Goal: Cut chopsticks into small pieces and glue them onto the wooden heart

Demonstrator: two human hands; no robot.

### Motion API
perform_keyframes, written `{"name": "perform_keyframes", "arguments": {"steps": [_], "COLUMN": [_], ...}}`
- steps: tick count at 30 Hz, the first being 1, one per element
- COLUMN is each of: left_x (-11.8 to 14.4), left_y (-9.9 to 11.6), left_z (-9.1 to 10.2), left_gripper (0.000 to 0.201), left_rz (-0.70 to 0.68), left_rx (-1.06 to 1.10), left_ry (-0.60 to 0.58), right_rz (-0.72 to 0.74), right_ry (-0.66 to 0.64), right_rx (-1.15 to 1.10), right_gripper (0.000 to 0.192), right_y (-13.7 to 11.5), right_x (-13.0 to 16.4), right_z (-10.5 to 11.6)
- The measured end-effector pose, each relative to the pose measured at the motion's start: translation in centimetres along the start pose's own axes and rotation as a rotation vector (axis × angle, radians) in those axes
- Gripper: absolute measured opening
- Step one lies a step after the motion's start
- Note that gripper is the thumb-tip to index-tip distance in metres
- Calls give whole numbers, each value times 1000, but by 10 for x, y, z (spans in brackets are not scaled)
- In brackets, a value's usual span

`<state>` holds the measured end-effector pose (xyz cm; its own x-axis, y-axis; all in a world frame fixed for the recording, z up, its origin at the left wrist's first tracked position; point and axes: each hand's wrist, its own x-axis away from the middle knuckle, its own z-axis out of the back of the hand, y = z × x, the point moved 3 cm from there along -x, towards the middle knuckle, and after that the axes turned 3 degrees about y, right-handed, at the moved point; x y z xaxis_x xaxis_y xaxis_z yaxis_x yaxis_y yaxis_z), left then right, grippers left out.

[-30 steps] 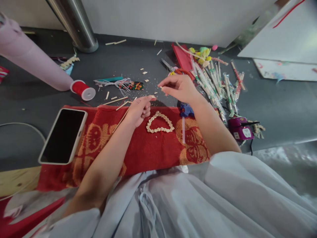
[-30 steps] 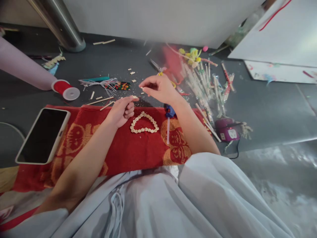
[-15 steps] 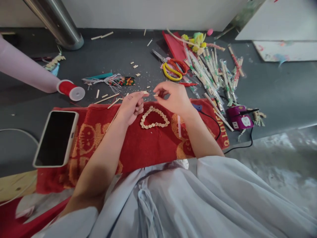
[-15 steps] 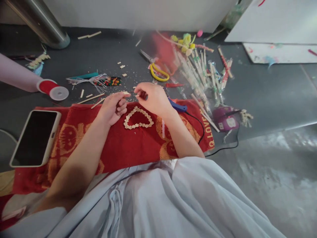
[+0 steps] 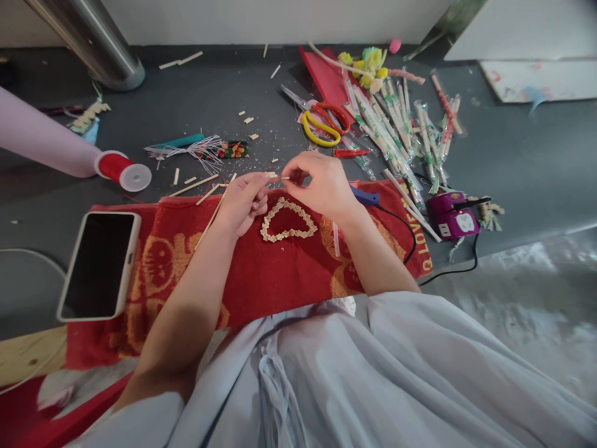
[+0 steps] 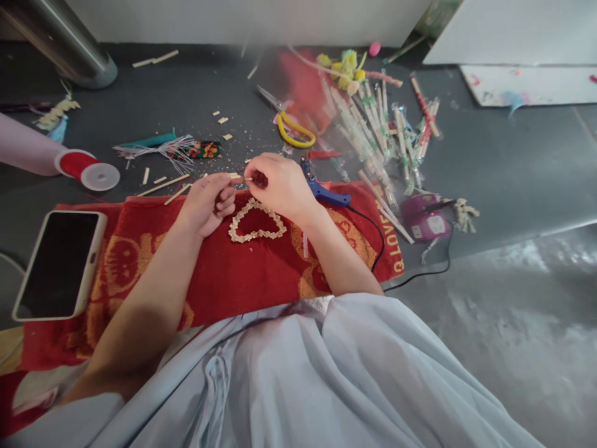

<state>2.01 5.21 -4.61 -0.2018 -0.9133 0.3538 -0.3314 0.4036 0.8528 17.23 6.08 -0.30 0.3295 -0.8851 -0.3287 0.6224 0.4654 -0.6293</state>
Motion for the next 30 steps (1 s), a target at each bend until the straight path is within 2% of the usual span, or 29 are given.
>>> {"name": "perform_keyframes", "arguments": {"steps": [11, 20, 30], "left_x": [2, 1, 2], "left_y": [1, 0, 0], "left_z": [-5, -5, -6], "left_gripper": [24, 19, 22], "left_rz": [-22, -26, -24], "left_rx": [-63, -76, -61], "left_ry": [20, 31, 17], "right_rz": [15, 31, 10], "right_ry": [-1, -11, -3], "right_rx": [17, 42, -39], "right_gripper": [12, 18, 13], "right_y": [-2, -3, 0], "right_x": [0, 0, 1], "right_z": [1, 1, -1]}}
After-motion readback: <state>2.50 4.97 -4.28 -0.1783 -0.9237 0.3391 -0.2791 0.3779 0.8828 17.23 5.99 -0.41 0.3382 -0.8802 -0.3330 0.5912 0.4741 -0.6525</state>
